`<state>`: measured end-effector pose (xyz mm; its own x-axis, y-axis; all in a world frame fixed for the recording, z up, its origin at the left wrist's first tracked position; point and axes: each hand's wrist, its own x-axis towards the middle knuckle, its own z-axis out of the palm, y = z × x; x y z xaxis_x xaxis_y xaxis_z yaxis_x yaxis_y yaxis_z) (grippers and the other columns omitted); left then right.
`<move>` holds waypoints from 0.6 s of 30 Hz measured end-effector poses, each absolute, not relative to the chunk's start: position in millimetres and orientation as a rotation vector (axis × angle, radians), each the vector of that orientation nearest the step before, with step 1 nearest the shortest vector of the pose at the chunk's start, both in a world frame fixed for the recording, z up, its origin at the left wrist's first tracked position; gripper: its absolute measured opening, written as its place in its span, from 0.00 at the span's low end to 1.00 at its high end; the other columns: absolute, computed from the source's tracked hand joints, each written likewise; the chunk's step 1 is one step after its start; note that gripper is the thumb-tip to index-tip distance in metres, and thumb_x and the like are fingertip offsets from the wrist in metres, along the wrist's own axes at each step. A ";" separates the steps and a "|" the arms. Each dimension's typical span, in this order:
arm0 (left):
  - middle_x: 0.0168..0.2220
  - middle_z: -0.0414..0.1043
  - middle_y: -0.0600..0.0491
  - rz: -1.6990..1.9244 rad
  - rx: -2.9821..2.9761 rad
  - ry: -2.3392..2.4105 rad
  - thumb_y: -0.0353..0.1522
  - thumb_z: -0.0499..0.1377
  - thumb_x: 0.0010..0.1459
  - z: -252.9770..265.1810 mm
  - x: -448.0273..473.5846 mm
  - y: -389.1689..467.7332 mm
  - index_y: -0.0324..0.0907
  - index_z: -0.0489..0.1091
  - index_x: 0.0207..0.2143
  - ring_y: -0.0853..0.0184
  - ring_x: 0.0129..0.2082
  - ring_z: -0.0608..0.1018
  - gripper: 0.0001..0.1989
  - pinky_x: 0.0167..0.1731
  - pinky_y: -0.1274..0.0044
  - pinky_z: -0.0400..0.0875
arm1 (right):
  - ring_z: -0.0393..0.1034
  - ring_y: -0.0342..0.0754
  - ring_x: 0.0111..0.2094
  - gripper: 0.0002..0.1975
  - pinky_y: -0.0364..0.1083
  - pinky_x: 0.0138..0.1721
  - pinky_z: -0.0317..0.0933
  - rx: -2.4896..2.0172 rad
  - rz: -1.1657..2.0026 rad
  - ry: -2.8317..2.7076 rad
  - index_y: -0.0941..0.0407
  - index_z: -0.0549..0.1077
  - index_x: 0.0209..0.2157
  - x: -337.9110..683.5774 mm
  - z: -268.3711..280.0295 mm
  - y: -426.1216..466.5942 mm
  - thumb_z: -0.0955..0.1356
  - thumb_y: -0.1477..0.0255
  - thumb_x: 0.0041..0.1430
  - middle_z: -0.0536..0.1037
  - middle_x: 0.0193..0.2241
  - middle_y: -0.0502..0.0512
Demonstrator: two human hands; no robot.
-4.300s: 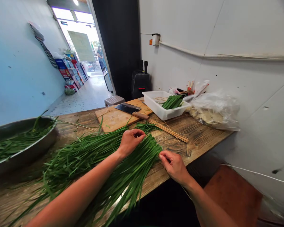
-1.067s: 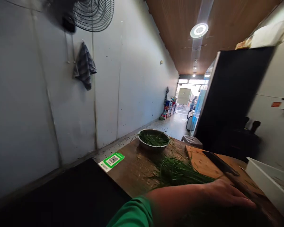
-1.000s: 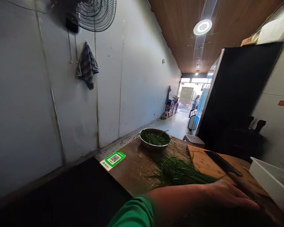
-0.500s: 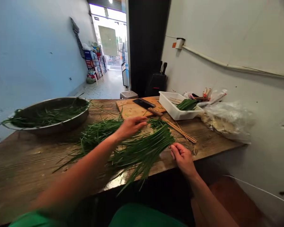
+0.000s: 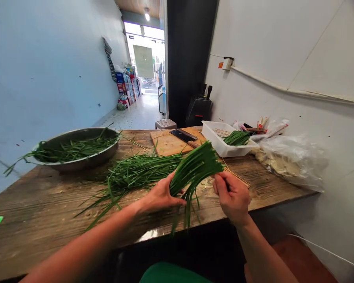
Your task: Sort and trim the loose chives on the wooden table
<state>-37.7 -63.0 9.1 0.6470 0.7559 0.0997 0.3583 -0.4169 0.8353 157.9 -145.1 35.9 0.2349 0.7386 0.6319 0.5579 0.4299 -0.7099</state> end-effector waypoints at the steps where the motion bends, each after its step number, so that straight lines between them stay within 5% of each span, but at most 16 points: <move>1: 0.34 0.72 0.51 0.582 1.987 0.871 0.40 0.63 0.39 9.4 -40.6 -63.3 0.38 0.65 0.46 0.64 0.32 0.73 0.30 0.33 0.75 0.68 | 0.57 0.39 0.18 0.11 0.40 0.20 0.54 -1.204 0.187 -1.423 0.56 0.68 0.30 151.8 48.8 -141.0 0.60 0.66 0.59 0.63 0.16 0.46; 4: 0.22 0.68 0.55 0.538 1.952 0.930 0.40 0.55 0.49 16.7 -63.6 -64.0 0.36 0.69 0.33 0.71 0.22 0.68 0.16 0.23 0.80 0.63 | 0.56 0.38 0.17 0.10 0.39 0.19 0.53 -1.084 0.234 -1.396 0.56 0.68 0.30 132.2 82.9 -129.2 0.60 0.66 0.59 0.62 0.16 0.45; 8: 0.18 0.64 0.56 0.674 2.070 1.203 0.41 0.52 0.52 39.9 -121.0 -71.1 0.37 0.69 0.23 0.72 0.20 0.66 0.16 0.21 0.80 0.59 | 0.56 0.37 0.17 0.10 0.38 0.18 0.53 -0.990 0.332 -1.379 0.57 0.68 0.31 105.1 97.0 -120.1 0.61 0.65 0.59 0.62 0.17 0.45; 15: 0.30 0.74 0.60 0.604 2.375 1.633 0.43 0.55 0.46 30.4 -228.9 -84.4 0.48 0.72 0.28 0.64 0.33 0.72 0.12 0.32 0.76 0.63 | 0.55 0.36 0.12 0.14 0.37 0.14 0.50 -1.221 0.705 -1.351 0.57 0.66 0.29 88.9 8.0 -125.8 0.59 0.63 0.59 0.67 0.15 0.46; 18: 0.28 0.74 0.62 0.269 2.491 1.693 0.46 0.53 0.47 11.7 -255.3 -76.5 0.51 0.72 0.29 0.67 0.29 0.72 0.13 0.31 0.76 0.63 | 0.58 0.39 0.14 0.14 0.38 0.17 0.52 -1.435 0.590 -1.383 0.57 0.67 0.27 110.7 -30.3 -133.4 0.59 0.62 0.58 0.68 0.15 0.47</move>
<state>-255.3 -76.5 11.7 0.3595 0.9297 0.0804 0.9088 -0.3684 0.1957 110.7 -133.4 -30.3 0.2223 0.9306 0.2907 0.4347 0.1723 -0.8839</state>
